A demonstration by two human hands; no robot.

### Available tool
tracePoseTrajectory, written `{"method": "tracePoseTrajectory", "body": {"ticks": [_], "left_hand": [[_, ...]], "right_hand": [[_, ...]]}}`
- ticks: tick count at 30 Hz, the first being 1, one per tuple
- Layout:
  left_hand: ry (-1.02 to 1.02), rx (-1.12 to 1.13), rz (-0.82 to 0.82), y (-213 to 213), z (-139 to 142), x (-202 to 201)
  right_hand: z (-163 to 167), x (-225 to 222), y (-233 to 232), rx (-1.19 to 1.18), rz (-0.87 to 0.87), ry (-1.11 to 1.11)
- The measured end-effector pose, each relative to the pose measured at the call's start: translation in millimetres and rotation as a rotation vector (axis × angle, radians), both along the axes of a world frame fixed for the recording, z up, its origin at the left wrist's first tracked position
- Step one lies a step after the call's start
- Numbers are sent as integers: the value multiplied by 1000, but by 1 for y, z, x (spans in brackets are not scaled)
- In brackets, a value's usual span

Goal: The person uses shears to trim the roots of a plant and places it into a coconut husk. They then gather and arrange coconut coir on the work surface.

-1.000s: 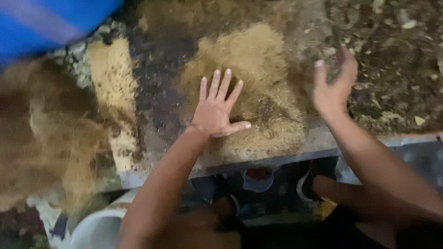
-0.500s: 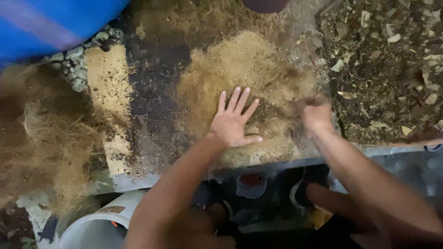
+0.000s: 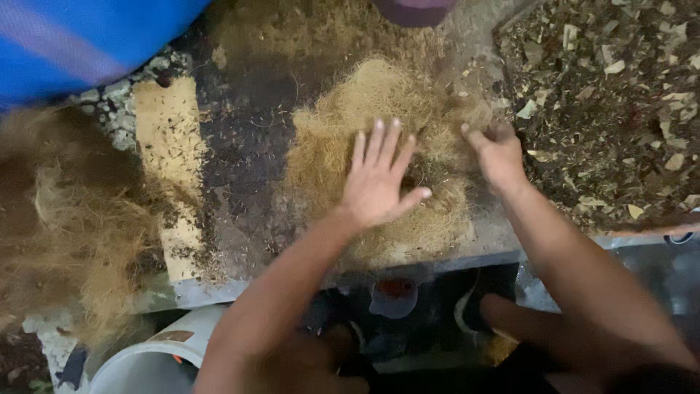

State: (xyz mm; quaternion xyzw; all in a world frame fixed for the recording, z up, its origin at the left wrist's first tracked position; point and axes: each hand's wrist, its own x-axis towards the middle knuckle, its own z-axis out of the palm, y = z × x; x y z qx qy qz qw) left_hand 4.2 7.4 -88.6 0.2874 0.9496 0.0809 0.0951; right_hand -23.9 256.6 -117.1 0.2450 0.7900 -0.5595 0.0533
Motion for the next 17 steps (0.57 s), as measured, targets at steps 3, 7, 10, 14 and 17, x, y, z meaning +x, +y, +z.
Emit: {"method": "tracePoseTrajectory", "body": {"ticks": [3,7,10,14,17], "left_hand": [[-31,-181,-75,0,-1,-27],[-140,-245,-101,3,-2,-33],[-174,-195,-69,3,-6,-31],[-188,-184,-45,2,-10,-30],[-159,-166,-43,1,-14,-28]], "right_hand": [[7,-15,0,14,-10,-239],[-5,-25,-5,-77,87,-81],[-24,-18,-6,-38,18,77],[-33,-24,-11,145,8,123],[-13,-28,-11,-80,0,13]]}}
